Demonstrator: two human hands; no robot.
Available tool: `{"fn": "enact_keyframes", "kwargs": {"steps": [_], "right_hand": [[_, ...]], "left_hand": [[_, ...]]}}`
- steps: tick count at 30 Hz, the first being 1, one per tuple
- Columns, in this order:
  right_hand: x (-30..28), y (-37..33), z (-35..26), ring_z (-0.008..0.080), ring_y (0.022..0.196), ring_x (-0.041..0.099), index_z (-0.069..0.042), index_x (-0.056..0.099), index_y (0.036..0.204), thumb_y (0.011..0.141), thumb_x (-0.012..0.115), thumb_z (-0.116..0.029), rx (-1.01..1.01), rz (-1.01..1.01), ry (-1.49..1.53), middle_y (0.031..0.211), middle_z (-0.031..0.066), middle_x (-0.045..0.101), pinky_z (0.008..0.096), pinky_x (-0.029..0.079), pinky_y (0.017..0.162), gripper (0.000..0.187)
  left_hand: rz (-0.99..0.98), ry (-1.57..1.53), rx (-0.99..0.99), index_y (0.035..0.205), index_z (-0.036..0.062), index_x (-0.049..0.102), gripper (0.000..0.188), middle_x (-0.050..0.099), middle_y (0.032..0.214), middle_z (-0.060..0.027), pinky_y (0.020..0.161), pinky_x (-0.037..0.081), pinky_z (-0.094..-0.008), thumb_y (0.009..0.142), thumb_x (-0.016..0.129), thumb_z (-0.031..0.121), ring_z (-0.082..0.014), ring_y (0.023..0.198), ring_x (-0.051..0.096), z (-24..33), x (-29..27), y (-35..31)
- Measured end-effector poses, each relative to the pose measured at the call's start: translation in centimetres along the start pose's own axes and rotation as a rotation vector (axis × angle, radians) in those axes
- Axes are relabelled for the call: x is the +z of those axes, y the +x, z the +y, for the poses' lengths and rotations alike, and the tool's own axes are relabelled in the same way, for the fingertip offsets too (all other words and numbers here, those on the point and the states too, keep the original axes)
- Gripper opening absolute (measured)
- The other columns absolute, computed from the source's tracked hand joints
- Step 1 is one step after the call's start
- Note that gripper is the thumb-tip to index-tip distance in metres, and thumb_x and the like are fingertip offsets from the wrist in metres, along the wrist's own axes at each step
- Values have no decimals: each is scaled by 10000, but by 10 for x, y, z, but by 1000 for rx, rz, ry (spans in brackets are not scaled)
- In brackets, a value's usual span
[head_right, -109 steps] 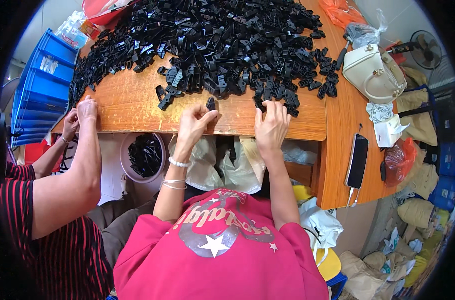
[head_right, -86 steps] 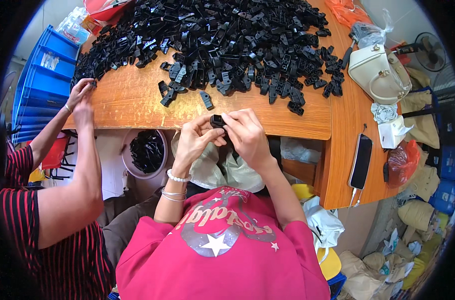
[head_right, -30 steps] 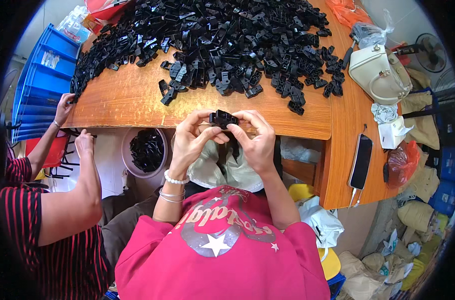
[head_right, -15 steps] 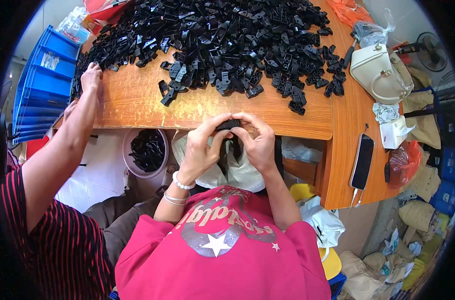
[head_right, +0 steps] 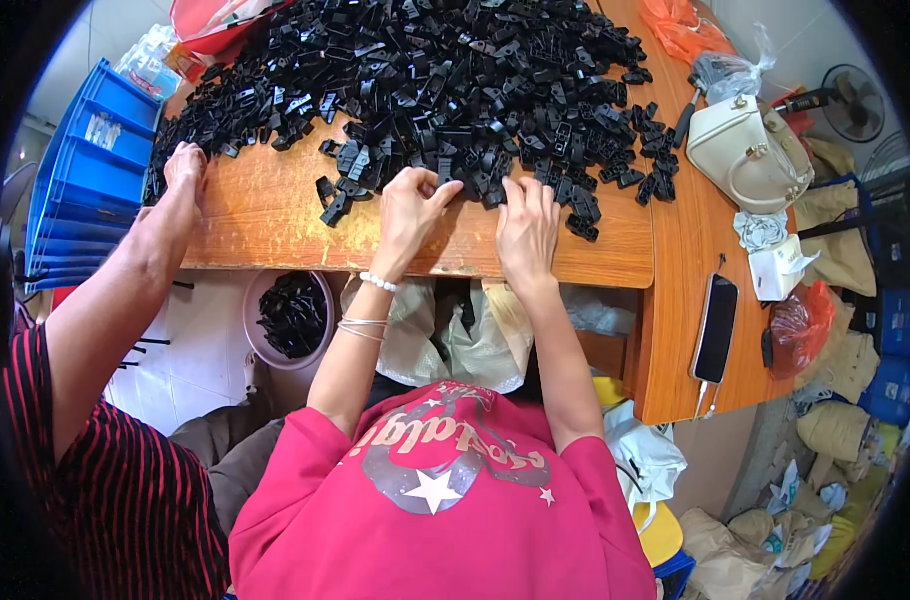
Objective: The person sorts and inspects a large pile of black plastic parts on a wooden table by hand.
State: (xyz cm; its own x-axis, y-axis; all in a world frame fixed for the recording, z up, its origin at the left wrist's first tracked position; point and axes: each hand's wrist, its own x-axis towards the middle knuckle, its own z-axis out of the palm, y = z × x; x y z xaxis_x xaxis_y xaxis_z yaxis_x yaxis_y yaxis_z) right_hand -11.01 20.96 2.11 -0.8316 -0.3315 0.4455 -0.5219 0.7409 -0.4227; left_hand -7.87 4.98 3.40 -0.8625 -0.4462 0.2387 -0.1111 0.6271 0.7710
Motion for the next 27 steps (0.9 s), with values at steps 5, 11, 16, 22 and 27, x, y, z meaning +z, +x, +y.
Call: {"fn": "enact_keyframes", "kwargs": {"steps": [5, 11, 16, 22, 27], "right_hand": [[-5, -18, -1, 207, 829, 591, -9, 569, 939, 740, 686, 29, 185, -41, 389, 902, 96, 598, 316, 462, 711, 233], [-22, -30, -4, 121, 849, 591, 62, 617, 1025, 847, 605, 66, 275, -24, 1261, 981, 74, 602, 233, 497, 753, 178], [-44, -32, -43, 146, 941, 598, 61, 636, 1026, 851, 603, 45, 332, -30, 1227, 1057, 107, 603, 252, 490, 797, 179], [-43, -34, -45, 243, 930, 632, -3, 694, 910, 758, 651, 68, 18, -54, 877, 988, 124, 665, 306, 500, 804, 173], [-34, -43, -48, 234, 995, 608, 32, 629, 1085, 800, 633, 19, 132, -37, 1097, 1141, 146, 611, 308, 456, 893, 286]], "left_hand": [[-18, -218, 131, 786, -27, 597, 261, 588, 724, -109, 583, 461, -327, 747, 752, 179, -219, 643, 584, -14, -11, -17], [-204, -679, -224, 1046, -20, 562, 336, 644, 813, -34, 558, 419, -188, 753, 722, 26, -36, 634, 505, 4, -32, -53], [-375, -442, -138, 980, -16, 651, 300, 645, 786, -41, 519, 397, -192, 720, 766, 84, -11, 634, 540, 16, -49, -62], [-536, -864, -376, 1120, -81, 565, 286, 664, 843, -122, 609, 539, -236, 866, 633, 33, -141, 693, 661, 23, -58, -67], [-433, -895, -148, 1204, -54, 527, 319, 659, 958, -103, 702, 540, -226, 892, 572, -8, -127, 787, 657, 22, -52, -75]]}}
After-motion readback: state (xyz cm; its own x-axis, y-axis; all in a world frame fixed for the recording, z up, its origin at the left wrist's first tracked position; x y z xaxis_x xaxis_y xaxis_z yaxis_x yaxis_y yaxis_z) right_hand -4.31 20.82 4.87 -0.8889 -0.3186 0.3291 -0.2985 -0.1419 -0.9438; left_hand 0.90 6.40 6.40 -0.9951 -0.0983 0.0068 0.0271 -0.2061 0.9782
